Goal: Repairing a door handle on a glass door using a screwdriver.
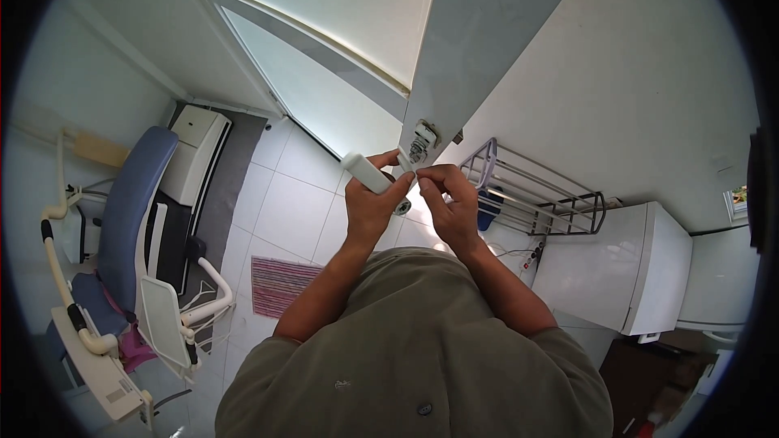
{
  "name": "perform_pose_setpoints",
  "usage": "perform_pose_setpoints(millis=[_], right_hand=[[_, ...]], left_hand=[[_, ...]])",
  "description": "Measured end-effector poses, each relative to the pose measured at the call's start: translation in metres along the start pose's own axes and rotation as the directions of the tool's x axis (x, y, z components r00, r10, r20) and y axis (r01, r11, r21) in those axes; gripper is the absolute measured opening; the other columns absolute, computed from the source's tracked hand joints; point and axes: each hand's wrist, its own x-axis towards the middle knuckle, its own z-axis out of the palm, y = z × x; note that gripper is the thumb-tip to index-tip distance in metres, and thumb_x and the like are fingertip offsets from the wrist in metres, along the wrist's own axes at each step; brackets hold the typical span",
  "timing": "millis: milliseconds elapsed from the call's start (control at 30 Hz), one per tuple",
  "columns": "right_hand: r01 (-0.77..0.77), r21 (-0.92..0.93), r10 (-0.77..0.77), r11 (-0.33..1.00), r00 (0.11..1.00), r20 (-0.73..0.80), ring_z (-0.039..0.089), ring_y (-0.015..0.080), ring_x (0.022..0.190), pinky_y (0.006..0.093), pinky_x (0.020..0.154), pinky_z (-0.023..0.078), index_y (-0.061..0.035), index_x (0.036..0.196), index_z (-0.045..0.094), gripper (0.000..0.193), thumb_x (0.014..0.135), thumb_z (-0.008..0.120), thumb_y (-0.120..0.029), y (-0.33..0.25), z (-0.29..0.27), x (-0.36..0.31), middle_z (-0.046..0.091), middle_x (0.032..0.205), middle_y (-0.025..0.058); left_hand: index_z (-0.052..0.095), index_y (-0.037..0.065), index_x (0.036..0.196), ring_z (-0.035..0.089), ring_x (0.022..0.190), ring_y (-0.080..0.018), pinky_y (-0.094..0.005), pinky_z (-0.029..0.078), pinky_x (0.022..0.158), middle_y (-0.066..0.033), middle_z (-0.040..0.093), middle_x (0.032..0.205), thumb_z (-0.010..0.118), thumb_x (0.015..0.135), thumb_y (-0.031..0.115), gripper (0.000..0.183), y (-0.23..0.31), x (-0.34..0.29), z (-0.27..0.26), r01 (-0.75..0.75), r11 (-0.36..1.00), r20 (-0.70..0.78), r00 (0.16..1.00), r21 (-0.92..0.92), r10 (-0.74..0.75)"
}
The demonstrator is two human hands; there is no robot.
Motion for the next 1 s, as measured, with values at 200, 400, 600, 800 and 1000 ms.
perform_pose_setpoints(millis=[200,400,600,800,1000], right_hand=[[0.053,-0.064,-0.053,0.997,0.999,0.001,0.043,0.0092,0.058,0.0218,0.053,0.038,0.0011,0.086,0.058,0.008,0.078,0.060,0.000,-0.013,-0.002,0.004,0.053,0.077,0.0051],[0.090,-0.218,-0.102,0.972,0.994,-0.045,0.041,0.0079,0.058,0.0214,0.051,0.036,-0.0001,0.084,0.056,0.005,0.079,0.058,0.000,-0.013,-0.006,0.005,0.051,0.074,0.0032],[-0.003,-0.141,-0.022,0.990,0.985,-0.172,0.040,0.0069,0.058,0.0201,0.051,0.034,-0.0016,0.083,0.053,0.005,0.080,0.057,0.001,-0.013,-0.017,0.007,0.049,0.071,0.0009],[-0.011,-0.137,-0.012,0.990,0.985,-0.171,0.039,0.0067,0.058,0.0197,0.052,0.034,-0.0018,0.083,0.053,0.004,0.081,0.056,0.000,-0.009,-0.022,0.006,0.048,0.071,0.0003],[0.006,-0.168,-0.032,0.986,0.988,-0.152,0.039,0.0070,0.059,0.0198,0.053,0.034,-0.0015,0.083,0.053,0.004,0.082,0.056,0.000,-0.011,-0.024,0.006,0.048,0.072,0.0010]], left_hand=[[0.062,0.002,0.104,0.052,0.067,-0.0099,-0.0235,0.044,0.059,-0.0035,0.058,0.080,0.072,0.072,0.006,0.033,-0.010,-0.004,0.007,-0.159,0.980,0.030,0.987,0.118,0.156],[0.062,0.000,0.102,0.053,0.068,-0.0107,-0.0238,0.045,0.060,-0.0039,0.058,0.080,0.072,0.072,0.007,0.032,-0.010,-0.005,0.013,-0.110,0.990,0.057,0.993,0.085,0.105],[0.062,0.003,0.106,0.051,0.064,-0.0080,-0.0204,0.043,0.056,-0.0027,0.059,0.078,0.069,0.074,0.004,0.033,-0.004,0.003,0.012,-0.120,0.991,-0.070,0.990,0.066,0.125],[0.062,0.002,0.105,0.051,0.062,-0.0081,-0.0207,0.044,0.056,-0.0028,0.060,0.075,0.069,0.076,0.009,0.030,0.000,0.011,0.028,-0.043,0.997,-0.100,0.994,0.062,0.049],[0.062,0.001,0.103,0.052,0.060,-0.0086,-0.0206,0.044,0.056,-0.0035,0.062,0.075,0.067,0.078,0.012,0.028,-0.001,0.013,0.032,-0.026,0.999,-0.118,0.993,0.031,0.029]])
